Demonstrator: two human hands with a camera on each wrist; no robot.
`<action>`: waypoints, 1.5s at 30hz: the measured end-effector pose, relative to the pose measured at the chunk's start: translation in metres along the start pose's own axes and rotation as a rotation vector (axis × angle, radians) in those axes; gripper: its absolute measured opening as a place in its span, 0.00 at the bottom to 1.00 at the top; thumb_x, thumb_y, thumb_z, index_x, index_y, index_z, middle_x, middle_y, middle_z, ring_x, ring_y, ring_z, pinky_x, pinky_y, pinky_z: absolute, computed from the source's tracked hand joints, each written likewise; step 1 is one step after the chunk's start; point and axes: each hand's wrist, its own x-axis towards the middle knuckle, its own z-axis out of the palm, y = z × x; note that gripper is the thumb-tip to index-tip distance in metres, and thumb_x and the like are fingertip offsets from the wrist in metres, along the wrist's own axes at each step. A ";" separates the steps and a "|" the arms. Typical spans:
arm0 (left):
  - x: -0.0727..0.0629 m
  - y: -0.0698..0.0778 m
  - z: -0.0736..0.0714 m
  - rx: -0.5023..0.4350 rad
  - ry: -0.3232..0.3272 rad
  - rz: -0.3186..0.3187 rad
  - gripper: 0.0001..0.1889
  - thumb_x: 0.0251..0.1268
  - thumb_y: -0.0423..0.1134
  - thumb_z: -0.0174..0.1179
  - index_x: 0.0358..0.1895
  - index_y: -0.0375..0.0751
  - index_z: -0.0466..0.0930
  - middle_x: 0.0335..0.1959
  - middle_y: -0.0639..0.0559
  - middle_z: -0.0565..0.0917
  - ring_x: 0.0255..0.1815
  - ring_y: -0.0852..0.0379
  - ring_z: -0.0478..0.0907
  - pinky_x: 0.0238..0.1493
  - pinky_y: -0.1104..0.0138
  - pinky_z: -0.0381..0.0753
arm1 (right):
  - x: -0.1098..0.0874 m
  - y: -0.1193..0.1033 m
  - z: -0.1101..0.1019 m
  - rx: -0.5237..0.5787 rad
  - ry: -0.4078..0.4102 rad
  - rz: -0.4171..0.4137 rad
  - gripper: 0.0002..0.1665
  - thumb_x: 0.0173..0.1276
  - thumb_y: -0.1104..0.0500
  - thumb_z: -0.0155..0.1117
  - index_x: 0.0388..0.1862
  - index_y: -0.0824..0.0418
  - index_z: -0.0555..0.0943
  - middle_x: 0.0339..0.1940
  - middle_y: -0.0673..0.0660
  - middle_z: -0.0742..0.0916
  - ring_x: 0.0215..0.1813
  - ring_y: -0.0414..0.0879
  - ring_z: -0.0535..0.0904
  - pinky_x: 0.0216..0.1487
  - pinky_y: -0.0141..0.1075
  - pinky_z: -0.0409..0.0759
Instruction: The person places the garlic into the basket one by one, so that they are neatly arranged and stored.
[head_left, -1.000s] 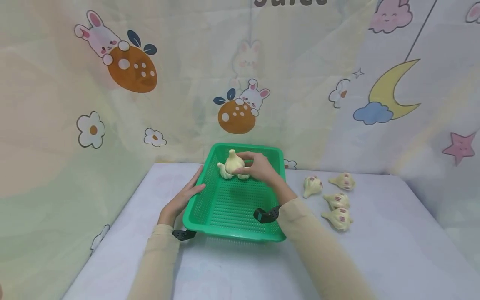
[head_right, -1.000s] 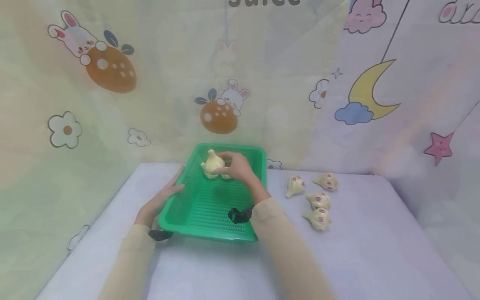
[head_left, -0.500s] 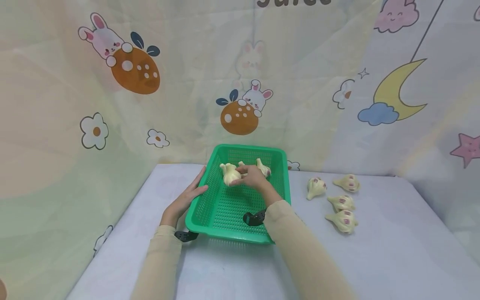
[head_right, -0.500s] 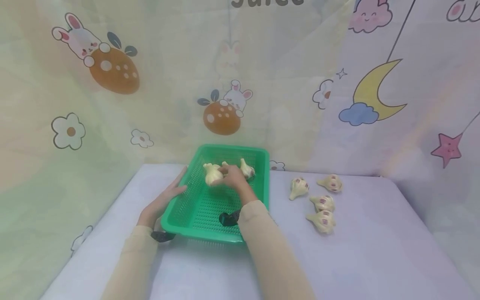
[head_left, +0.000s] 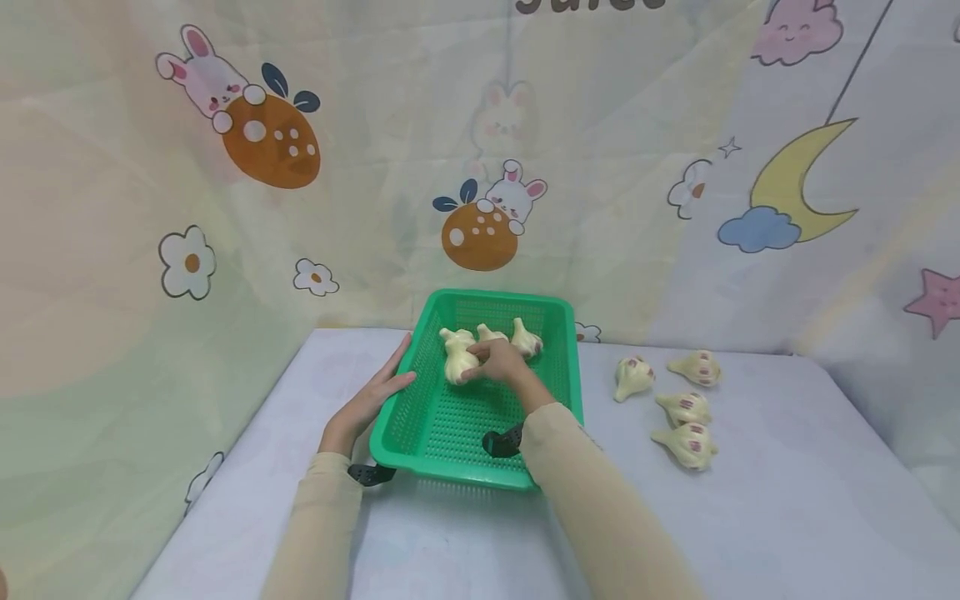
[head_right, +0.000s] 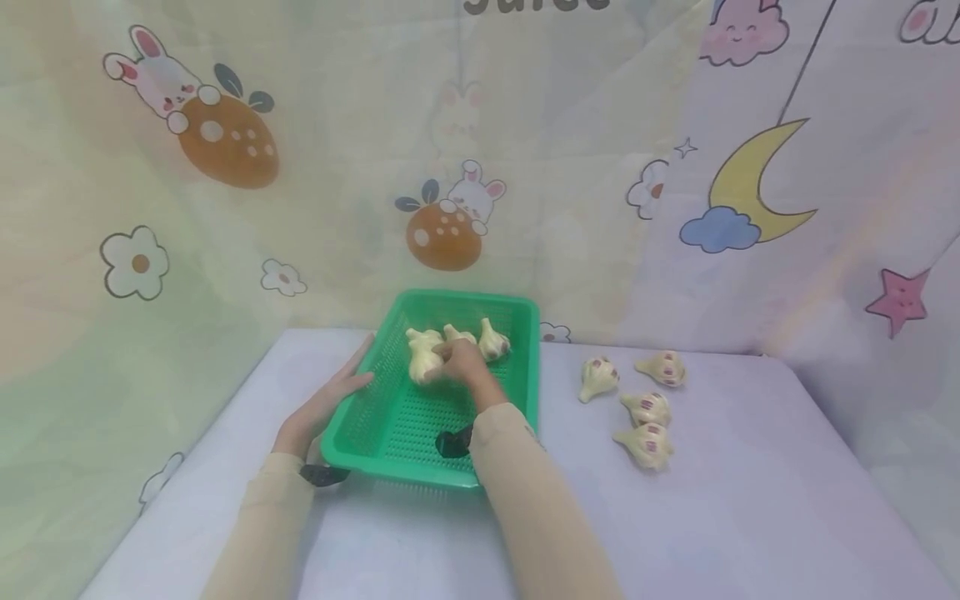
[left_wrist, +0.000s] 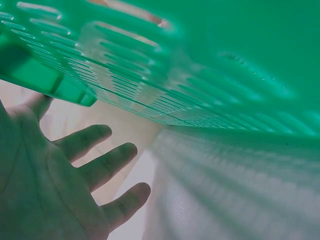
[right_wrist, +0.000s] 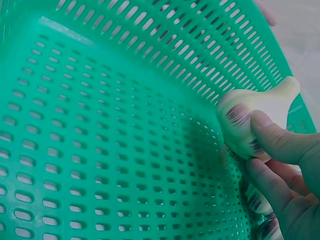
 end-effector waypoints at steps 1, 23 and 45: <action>0.000 0.000 0.000 -0.003 0.000 0.004 0.36 0.75 0.42 0.43 0.77 0.59 0.31 0.78 0.57 0.32 0.78 0.49 0.27 0.72 0.40 0.35 | 0.001 0.001 0.001 -0.011 0.004 -0.014 0.18 0.52 0.55 0.76 0.38 0.64 0.84 0.35 0.50 0.86 0.51 0.47 0.76 0.48 0.34 0.75; 0.010 -0.020 -0.001 0.037 0.029 0.028 0.35 0.74 0.48 0.43 0.75 0.69 0.34 0.78 0.64 0.35 0.78 0.52 0.29 0.72 0.39 0.36 | -0.003 -0.009 0.004 0.027 0.020 0.106 0.28 0.55 0.52 0.74 0.52 0.62 0.81 0.75 0.57 0.64 0.76 0.59 0.49 0.63 0.46 0.71; 0.009 -0.024 -0.004 0.027 0.036 0.029 0.34 0.74 0.49 0.44 0.74 0.73 0.36 0.77 0.65 0.36 0.78 0.54 0.30 0.73 0.41 0.37 | 0.005 -0.007 0.012 0.033 0.069 0.103 0.15 0.55 0.55 0.74 0.35 0.66 0.85 0.46 0.60 0.85 0.63 0.55 0.68 0.53 0.42 0.76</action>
